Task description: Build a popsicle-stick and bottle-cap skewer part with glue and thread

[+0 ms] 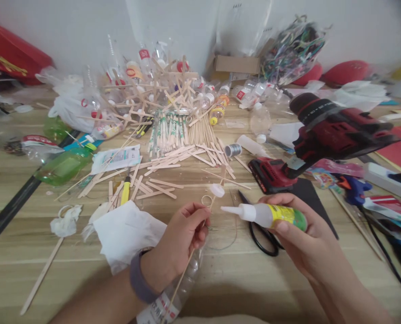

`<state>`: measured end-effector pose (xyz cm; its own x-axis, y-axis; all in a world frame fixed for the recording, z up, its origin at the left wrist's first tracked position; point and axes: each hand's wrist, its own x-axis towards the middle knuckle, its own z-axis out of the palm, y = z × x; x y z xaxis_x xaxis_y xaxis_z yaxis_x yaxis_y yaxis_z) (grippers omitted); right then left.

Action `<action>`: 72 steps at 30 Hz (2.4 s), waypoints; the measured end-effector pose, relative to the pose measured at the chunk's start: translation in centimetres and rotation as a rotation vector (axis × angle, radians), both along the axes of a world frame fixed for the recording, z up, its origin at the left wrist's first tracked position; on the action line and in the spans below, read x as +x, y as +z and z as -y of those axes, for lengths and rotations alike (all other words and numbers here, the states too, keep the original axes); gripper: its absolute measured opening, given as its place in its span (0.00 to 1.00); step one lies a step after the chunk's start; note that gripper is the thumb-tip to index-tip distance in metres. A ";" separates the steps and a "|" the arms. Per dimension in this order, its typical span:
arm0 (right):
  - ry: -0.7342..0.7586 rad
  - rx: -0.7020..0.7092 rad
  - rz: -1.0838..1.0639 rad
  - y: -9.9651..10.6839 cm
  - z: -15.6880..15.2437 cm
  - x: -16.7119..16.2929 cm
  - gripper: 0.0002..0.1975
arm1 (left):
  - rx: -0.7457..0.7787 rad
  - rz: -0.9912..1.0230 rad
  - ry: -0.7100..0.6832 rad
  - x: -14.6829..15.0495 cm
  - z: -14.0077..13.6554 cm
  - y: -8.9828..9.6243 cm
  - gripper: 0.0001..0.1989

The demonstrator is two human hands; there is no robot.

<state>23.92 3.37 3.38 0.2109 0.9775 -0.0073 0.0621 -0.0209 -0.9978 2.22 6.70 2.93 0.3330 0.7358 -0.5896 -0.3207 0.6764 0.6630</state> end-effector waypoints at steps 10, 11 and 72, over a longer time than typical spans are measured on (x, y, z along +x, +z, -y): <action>-0.011 -0.043 -0.029 0.0 -1.1 -0.8 0.19 | 0.011 -0.016 0.006 0.2 -0.2 0.1 0.12; 0.003 -0.036 0.003 0.0 -1.1 -0.7 0.18 | 0.011 -0.016 0.008 0.2 -0.2 0.0 0.12; 0.172 0.350 0.719 2.9 -0.4 -2.8 0.10 | -0.065 0.096 0.049 0.1 -0.3 -0.5 0.10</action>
<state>21.10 3.76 6.31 -0.1049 0.9173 0.3840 0.6633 0.3523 -0.6602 2.28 6.98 2.47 0.3547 0.7138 -0.6038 -0.4146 0.6989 0.5827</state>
